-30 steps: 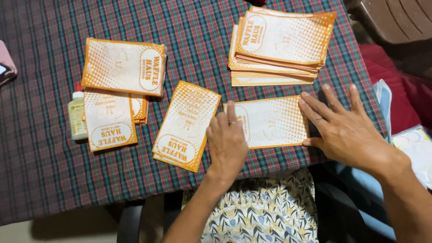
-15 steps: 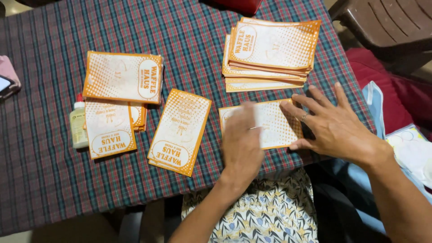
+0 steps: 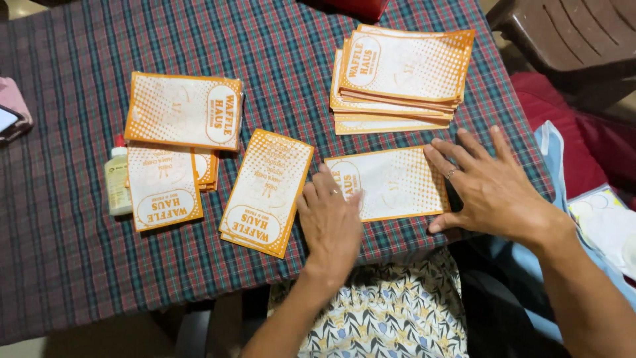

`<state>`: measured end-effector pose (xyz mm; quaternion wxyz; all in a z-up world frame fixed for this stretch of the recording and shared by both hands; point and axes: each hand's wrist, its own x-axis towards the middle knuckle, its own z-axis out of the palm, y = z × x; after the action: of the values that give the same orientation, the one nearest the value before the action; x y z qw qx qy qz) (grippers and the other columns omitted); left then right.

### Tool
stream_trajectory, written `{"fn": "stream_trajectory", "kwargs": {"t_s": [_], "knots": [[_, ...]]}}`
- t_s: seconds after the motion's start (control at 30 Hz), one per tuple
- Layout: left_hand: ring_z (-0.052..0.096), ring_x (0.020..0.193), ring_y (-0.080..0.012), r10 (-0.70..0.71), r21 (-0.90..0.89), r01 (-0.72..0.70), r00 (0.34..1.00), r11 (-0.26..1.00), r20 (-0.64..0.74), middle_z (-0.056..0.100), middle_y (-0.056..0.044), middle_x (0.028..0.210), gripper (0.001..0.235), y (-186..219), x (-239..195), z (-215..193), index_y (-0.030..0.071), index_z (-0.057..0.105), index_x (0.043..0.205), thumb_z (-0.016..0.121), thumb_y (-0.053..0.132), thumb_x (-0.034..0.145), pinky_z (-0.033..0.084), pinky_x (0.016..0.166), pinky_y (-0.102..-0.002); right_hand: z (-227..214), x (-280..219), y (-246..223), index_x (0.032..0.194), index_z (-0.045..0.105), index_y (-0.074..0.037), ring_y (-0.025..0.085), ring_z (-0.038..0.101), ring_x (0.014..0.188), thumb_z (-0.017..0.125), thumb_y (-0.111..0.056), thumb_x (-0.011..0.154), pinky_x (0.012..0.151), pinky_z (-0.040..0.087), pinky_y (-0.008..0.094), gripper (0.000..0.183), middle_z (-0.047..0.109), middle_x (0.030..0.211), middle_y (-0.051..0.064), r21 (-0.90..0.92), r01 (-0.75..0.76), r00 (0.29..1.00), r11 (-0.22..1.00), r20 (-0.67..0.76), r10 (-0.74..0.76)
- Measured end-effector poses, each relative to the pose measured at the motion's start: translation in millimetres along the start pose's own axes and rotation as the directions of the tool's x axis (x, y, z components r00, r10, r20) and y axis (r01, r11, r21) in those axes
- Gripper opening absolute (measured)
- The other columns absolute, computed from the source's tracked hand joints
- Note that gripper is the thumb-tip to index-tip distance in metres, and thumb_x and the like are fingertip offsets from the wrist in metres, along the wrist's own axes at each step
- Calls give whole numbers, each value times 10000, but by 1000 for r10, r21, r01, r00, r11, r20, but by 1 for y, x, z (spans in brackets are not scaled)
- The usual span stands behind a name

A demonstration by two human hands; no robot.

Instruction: Applying glue to the edges of paper envelopes and folding them to seal them.

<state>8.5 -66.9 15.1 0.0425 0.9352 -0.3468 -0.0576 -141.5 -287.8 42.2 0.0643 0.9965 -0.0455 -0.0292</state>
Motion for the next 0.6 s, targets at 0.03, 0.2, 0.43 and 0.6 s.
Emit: {"fn": "stream_trajectory", "kwargs": {"t_s": [0.03, 0.2, 0.43, 0.6], "knots": [[486, 944, -247, 1, 1, -1, 1000, 1000, -6, 538, -96, 1102, 833, 2, -3, -10, -69, 340, 1560, 514, 541, 1020, 448, 861, -423, -6, 3, 4, 1590, 353, -145, 418, 349, 1490, 610, -997, 566, 1204, 202, 681, 1357, 436, 1582, 82, -3, -1, 1000, 1000, -6, 1], [-73, 1570, -448, 461, 107, -449, 873, 887, -161, -60, -277, 1681, 1407, 18, -8, 6, 96, 11, 1640, 128, 1077, 637, -46, 1245, -634, -45, 32, 13, 1054, 766, -130, 310, 683, 979, 774, -492, 843, 843, 559, 475, 418, 753, 1051, 99, 122, -30, 983, 992, -174, 51], [72, 1576, -427, 526, 237, -500, 848, 833, -61, 68, -272, 1685, 1456, 17, -28, 1, 139, 106, 1637, 427, 1096, 588, 32, 1250, -644, 0, 73, 51, 1387, 643, -144, 302, 583, 1372, 729, -345, 936, 1114, 442, 435, 501, 666, 1428, 76, -163, -110, 940, 981, -336, 50], [384, 1479, -427, 549, 174, -529, 830, 831, -99, 387, -285, 1596, 912, 18, -62, 4, 113, 384, 1573, 754, 86, 740, 272, 1251, -558, 25, 83, 53, 1471, 508, -11, 374, 508, 1447, 509, -95, 982, 1264, 276, 579, 496, 593, 1470, 154, -174, -39, 980, 984, -199, 3]]}}
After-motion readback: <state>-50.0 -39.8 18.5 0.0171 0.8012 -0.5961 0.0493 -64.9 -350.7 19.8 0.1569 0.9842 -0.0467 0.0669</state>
